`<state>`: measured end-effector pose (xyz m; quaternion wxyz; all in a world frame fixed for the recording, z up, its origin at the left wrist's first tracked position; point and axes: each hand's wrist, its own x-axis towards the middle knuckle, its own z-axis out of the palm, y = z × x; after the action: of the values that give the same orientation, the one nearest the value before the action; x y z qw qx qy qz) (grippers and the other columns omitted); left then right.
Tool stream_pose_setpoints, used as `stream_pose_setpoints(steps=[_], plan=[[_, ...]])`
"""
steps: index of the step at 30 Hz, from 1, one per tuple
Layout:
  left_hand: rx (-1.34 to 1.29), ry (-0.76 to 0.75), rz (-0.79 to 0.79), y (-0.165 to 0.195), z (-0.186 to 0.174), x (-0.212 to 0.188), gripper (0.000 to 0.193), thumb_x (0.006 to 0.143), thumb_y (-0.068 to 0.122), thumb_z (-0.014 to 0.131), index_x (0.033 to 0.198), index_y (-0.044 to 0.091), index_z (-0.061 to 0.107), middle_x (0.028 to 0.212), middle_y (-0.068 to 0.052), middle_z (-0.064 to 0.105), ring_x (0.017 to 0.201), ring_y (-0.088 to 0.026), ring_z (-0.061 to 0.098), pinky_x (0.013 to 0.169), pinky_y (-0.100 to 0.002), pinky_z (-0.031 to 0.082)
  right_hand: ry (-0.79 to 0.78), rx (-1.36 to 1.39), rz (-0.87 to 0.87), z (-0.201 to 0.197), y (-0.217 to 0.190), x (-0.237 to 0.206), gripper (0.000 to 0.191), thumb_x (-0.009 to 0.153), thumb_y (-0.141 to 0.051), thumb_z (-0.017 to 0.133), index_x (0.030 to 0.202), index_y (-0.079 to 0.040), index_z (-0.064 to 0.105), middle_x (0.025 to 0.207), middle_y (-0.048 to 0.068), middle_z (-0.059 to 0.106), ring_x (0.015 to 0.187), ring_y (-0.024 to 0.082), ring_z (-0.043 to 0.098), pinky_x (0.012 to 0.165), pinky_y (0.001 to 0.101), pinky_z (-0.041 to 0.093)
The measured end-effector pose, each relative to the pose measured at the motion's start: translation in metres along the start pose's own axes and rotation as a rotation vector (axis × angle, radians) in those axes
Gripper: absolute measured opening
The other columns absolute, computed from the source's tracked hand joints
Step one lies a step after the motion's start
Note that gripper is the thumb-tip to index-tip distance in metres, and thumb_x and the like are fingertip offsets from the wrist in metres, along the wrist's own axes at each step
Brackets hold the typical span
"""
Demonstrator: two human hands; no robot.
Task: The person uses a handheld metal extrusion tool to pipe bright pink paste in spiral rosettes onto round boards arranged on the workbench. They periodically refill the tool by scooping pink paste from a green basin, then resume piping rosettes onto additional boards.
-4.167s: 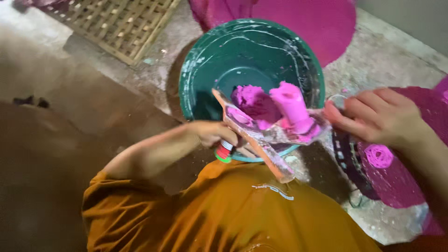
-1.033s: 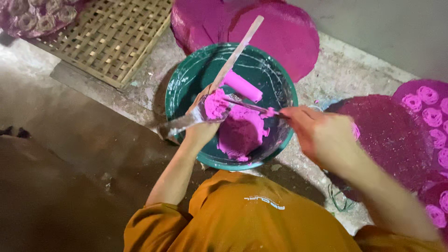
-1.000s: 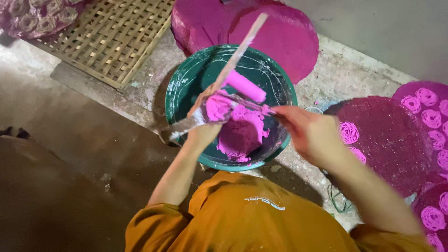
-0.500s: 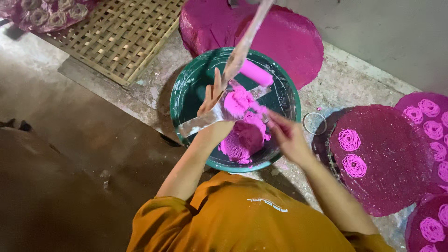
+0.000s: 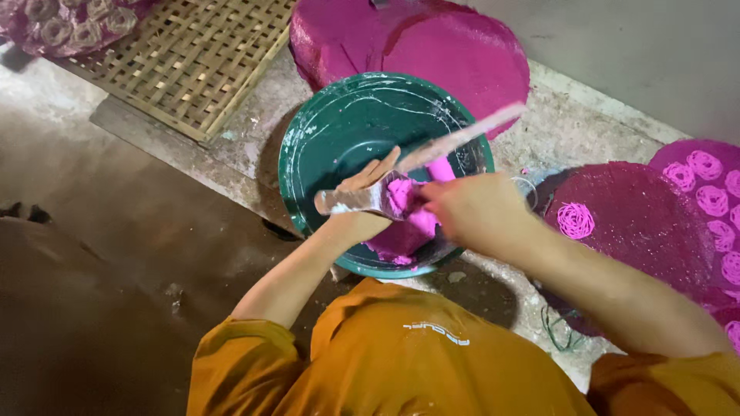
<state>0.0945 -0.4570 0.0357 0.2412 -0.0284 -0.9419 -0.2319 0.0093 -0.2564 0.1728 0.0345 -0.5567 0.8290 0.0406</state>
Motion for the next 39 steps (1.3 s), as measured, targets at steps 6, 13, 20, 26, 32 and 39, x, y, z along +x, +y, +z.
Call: stream_pose_setpoints(steps=[6, 13, 20, 26, 32, 39], plan=[[-0.356, -0.141, -0.249, -0.001, -0.022, -0.015, 0.059, 0.088, 0.033, 0.072, 0.144, 0.018, 0.058, 0.145, -0.008, 0.062, 0.132, -0.029, 0.066, 0.113, -0.041, 0.051, 0.175, -0.246, -0.237, -0.039, -0.025, -0.022, 0.027, 0.068, -0.014, 0.066, 0.094, -0.011, 0.066, 0.079, 0.003, 0.062, 0.059, 0.019, 0.067, 0.048, 0.0349, 0.053], [-0.111, -0.128, -0.088, -0.004, -0.039, -0.001, 0.068, 0.089, 0.03, 0.077, 0.149, 0.015, 0.05, 0.153, -0.011, 0.053, 0.132, -0.04, 0.055, 0.109, -0.044, 0.046, 0.152, -0.255, -0.158, -0.056, -0.02, -0.017, 0.017, 0.077, -0.017, 0.066, 0.093, -0.014, 0.066, 0.073, 0.003, 0.065, 0.055, 0.021, 0.068, 0.045, 0.036, 0.053], [-0.209, -0.178, -0.269, -0.009, -0.024, -0.008, 0.07, 0.082, 0.027, 0.075, 0.148, 0.015, 0.052, 0.148, -0.011, 0.059, 0.132, -0.036, 0.061, 0.111, -0.042, 0.047, 0.124, -0.129, -0.105, -0.018, -0.026, -0.008, 0.024, 0.074, -0.014, 0.068, 0.097, -0.01, 0.066, 0.077, 0.008, 0.068, 0.062, 0.027, 0.071, 0.05, 0.0407, 0.055], [-0.022, 0.155, -0.197, -0.022, -0.047, -0.007, 0.086, 0.086, 0.036, 0.082, 0.154, 0.004, 0.04, 0.153, -0.019, 0.048, 0.13, -0.043, 0.056, 0.111, -0.05, 0.042, 0.346, 0.343, 0.188, 0.012, -0.002, -0.028, 0.034, 0.092, -0.021, 0.068, 0.126, -0.02, 0.072, 0.103, 0.01, 0.076, 0.073, 0.034, 0.074, 0.059, 0.043, 0.057], [0.069, 0.236, -0.285, -0.02, -0.035, 0.01, 0.082, 0.083, 0.028, 0.079, 0.149, 0.0, 0.04, 0.148, -0.03, 0.043, 0.11, -0.042, 0.062, 0.089, -0.046, 0.055, 0.568, 0.955, 0.018, 0.104, -0.022, 0.006, 0.036, 0.1, -0.004, 0.059, 0.136, -0.005, 0.063, 0.125, 0.022, 0.071, 0.106, 0.028, 0.075, 0.087, 0.0346, 0.057], [-0.746, 0.487, -0.57, -0.054, -0.036, 0.002, 0.031, 0.092, 0.004, 0.073, 0.116, -0.007, 0.057, 0.095, -0.013, 0.057, 0.08, -0.026, 0.056, 0.068, -0.04, 0.045, -0.044, 0.781, 0.277, 0.097, -0.012, -0.023, 0.046, 0.101, -0.015, 0.058, 0.148, -0.016, 0.058, 0.116, 0.024, 0.07, 0.105, 0.032, 0.07, 0.093, 0.0387, 0.054]])
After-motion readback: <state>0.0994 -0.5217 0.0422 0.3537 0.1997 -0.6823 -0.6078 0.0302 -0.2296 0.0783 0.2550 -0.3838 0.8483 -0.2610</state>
